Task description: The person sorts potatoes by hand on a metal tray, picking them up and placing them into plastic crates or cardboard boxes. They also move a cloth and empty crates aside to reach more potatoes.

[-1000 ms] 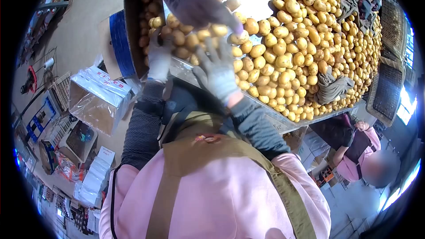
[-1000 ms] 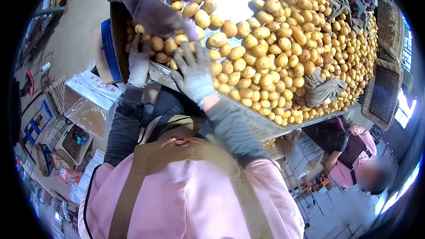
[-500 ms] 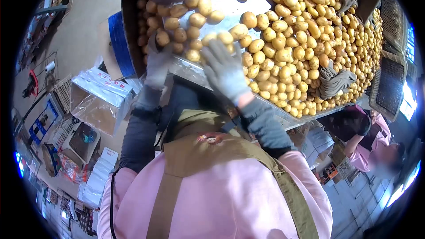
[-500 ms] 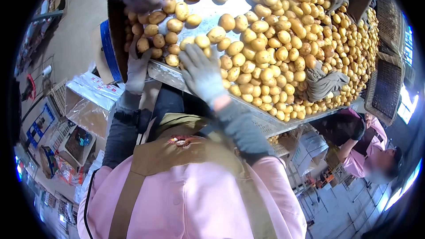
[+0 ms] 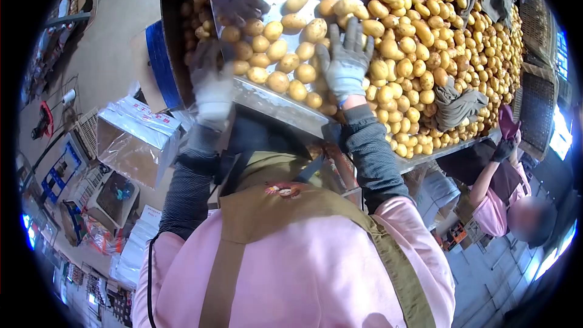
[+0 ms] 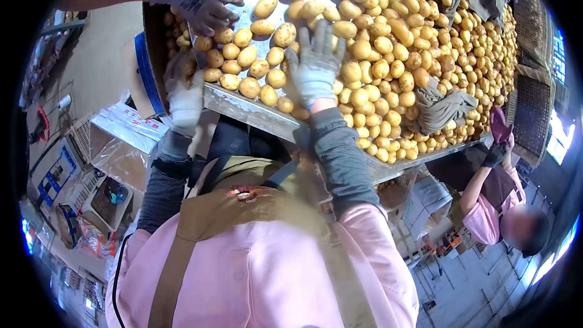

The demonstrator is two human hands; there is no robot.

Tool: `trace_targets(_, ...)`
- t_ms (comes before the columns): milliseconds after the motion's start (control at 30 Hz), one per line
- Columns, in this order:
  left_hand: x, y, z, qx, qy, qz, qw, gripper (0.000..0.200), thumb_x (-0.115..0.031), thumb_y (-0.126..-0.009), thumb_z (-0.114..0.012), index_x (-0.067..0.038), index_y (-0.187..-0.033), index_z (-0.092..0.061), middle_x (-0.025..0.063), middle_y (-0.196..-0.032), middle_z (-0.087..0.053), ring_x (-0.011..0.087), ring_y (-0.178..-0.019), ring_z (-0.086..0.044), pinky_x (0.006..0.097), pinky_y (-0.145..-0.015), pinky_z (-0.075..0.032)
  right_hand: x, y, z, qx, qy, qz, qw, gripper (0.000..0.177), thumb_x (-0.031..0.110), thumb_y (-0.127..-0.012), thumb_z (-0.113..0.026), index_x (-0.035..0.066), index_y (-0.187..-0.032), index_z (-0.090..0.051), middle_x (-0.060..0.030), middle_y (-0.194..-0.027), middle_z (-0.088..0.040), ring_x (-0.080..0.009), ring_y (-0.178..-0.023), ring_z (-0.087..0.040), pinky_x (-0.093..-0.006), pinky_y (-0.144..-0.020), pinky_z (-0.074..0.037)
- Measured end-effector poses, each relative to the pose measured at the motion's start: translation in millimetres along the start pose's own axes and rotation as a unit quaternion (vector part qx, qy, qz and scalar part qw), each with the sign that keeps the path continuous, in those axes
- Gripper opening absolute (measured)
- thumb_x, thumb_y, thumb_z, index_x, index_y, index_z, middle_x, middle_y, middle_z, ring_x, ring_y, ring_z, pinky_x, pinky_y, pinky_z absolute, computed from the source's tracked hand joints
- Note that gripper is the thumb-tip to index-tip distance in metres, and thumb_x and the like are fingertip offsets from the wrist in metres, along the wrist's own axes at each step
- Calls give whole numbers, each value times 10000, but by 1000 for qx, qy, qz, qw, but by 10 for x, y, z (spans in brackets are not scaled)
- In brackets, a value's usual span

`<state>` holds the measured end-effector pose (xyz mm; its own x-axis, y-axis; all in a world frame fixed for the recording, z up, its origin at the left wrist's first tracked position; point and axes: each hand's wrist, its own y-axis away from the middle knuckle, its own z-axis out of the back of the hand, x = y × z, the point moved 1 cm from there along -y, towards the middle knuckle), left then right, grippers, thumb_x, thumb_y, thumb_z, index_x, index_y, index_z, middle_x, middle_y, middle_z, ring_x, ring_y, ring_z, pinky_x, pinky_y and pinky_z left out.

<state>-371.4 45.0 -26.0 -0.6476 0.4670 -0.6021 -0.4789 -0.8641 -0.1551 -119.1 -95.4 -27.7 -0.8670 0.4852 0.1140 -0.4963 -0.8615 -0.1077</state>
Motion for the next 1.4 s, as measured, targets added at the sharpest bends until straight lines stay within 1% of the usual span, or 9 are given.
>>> trace_targets(367, -848, 348, -164, 143, 203, -119, 961, 359, -53, -910, -627, -12, -1265, -599, 158, -1307, -606, 330, -1246, -555, 422, -1070, -428, 439, -703, -133, 88, -78, -2, 993, 332, 293, -817, -741, 134, -1091, -642, -165, -1058, -643, -342, -964, -644, -454, -791, -505)
trace_targets(500, -756, 252, -260, 251, 595, 296, 703, 531, -348, -1082, -457, -6, -1483, -391, 126, -1385, -567, 268, -1269, -564, 421, -1101, -440, 464, -416, 496, 72, -449, -175, 873, 320, 335, -904, -653, 83, -1101, -658, -200, -1076, -646, -385, -942, -649, -466, -855, -509)
trace_targets(633, -820, 146, -124, 200, 239, -119, 943, 541, 53, -766, -684, -9, -1291, -570, 197, -1201, -643, 331, -1106, -629, 410, -1014, -480, 643, 236, 653, 28, -365, 51, 929, 272, 295, -908, -635, 62, -1039, -689, -175, -1025, -677, -342, -1109, -620, -441, -952, -483)
trace_targets(700, -764, 212, -104, 224, 257, -74, 937, 368, -12, -856, -629, -54, -1221, -603, 139, -1145, -648, 279, -1062, -645, 351, -895, -535, 111, 533, 514, -66, -256, -94, 960, 313, 187, -898, -623, 31, -1169, -639, -180, -1151, -617, -353, -1150, -555, -458, -1009, -432)
trace_targets(800, -621, 239, -126, 315, 495, 363, 724, 226, -138, -942, -583, -81, -1158, -615, 78, -1115, -614, 189, -1029, -635, 279, -759, -544, -291, 620, 541, -107, -53, -241, 963, 569, 229, -847, -637, 54, -1374, -512, -196, -1333, -501, -350, -1289, -431, -488, -1037, -366)
trace_targets(867, -620, 212, -235, 315, 516, 364, 708, 204, -207, -972, -542, -100, -1129, -618, 44, -1070, -596, 143, -982, -621, 247, -713, -528, -99, 532, 582, 17, 60, -159, 985, 725, 380, -814, -684, 96, -1443, -463, -164, -1428, -463, -366, -1370, -336, -566, -1099, -268)
trace_targets(1000, -752, 119, -314, 331, 489, 354, 725, 217, -244, -991, -497, -101, -1100, -617, 48, -1018, -600, 116, -845, -613, 224, -664, -507, -182, 154, 476, -44, -218, -105, 969, 232, 242, -912, -632, 88, -1066, -713, -142, -1036, -707, -347, -948, -631, -452, -903, -485)
trace_targets(1167, -815, 5, -333, 369, 565, 329, 661, 233, -246, -979, -517, -44, -1037, -616, 65, -923, -630, 149, -790, -647, 257, -653, -529, -894, -1087, 494, -158, -119, -122, 973, 556, 332, -830, -777, 96, -1282, -556, -177, -1117, -609, -363, -1038, -607, -451, -905, -500)
trace_targets(1400, -1569, -1076, -1028, 196, 249, -78, 945, 524, -202, -897, -572, -50, -1397, -540, 189, -1149, -671, 265, -1043, -676, 360, -897, -540, -853, -950, 270, -13, -64, -130, 989, 478, 292, -830, -751, 100, -1229, -571, -166, -1104, -593, -343, -993, -646, -445, -893, -528)
